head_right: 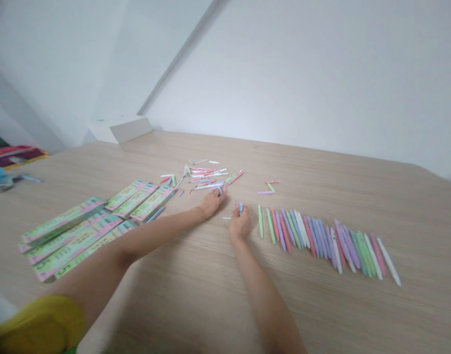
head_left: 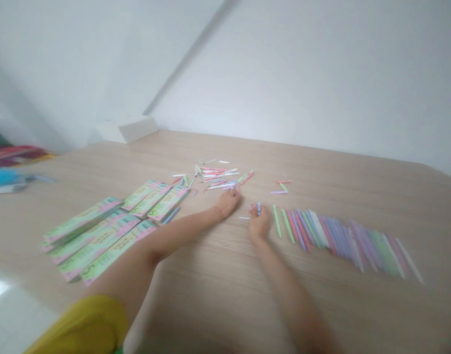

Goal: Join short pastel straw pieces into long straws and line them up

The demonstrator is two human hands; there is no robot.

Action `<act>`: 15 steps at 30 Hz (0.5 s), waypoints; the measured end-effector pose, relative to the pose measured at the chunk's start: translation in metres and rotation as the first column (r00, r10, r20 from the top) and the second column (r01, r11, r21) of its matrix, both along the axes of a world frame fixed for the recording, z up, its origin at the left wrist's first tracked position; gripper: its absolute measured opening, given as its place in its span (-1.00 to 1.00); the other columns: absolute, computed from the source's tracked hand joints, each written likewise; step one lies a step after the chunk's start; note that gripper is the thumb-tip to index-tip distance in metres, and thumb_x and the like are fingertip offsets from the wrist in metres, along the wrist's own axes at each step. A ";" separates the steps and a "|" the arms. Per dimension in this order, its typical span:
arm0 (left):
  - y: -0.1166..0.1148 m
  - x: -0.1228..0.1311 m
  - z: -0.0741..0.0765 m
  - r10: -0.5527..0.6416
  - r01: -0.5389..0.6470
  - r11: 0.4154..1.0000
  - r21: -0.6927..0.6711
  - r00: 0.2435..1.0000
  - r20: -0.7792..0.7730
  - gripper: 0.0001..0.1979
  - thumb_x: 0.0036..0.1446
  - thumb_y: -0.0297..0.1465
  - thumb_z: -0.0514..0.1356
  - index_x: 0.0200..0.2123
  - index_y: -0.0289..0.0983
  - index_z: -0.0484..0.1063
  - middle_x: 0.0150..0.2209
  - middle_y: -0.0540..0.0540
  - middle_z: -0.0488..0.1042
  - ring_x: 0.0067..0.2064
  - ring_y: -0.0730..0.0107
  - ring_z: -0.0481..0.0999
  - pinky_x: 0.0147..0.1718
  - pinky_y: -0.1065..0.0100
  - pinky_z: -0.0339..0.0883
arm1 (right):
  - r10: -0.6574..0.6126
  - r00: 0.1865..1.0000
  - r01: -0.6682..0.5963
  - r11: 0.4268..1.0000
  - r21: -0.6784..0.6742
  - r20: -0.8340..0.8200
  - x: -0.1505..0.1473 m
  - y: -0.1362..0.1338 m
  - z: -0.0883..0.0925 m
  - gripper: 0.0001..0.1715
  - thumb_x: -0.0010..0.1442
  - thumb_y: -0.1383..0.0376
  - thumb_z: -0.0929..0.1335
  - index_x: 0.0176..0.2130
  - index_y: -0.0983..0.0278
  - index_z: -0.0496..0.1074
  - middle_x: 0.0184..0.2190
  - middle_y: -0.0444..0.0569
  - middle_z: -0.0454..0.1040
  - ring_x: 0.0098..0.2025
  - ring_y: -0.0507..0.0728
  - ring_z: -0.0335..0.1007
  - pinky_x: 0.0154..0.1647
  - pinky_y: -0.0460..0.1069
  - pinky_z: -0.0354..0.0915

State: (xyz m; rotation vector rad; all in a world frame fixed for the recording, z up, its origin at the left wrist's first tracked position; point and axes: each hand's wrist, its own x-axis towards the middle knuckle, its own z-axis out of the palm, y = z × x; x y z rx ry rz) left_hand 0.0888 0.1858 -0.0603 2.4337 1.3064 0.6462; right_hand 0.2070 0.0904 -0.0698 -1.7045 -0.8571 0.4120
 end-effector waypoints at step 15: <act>-0.111 -0.021 -0.018 0.452 0.457 0.732 -0.504 0.227 0.863 -0.71 0.09 -0.24 0.22 -0.39 -0.27 0.17 -0.51 0.06 0.33 -0.54 0.57 0.30 -0.49 0.49 0.19 | 0.362 0.808 -0.306 0.932 0.194 -0.465 -0.052 -0.026 -0.007 -0.46 -0.08 -0.15 0.37 -0.45 0.28 0.40 -0.60 -0.12 0.40 -0.62 0.01 0.24 -0.63 -0.07 0.17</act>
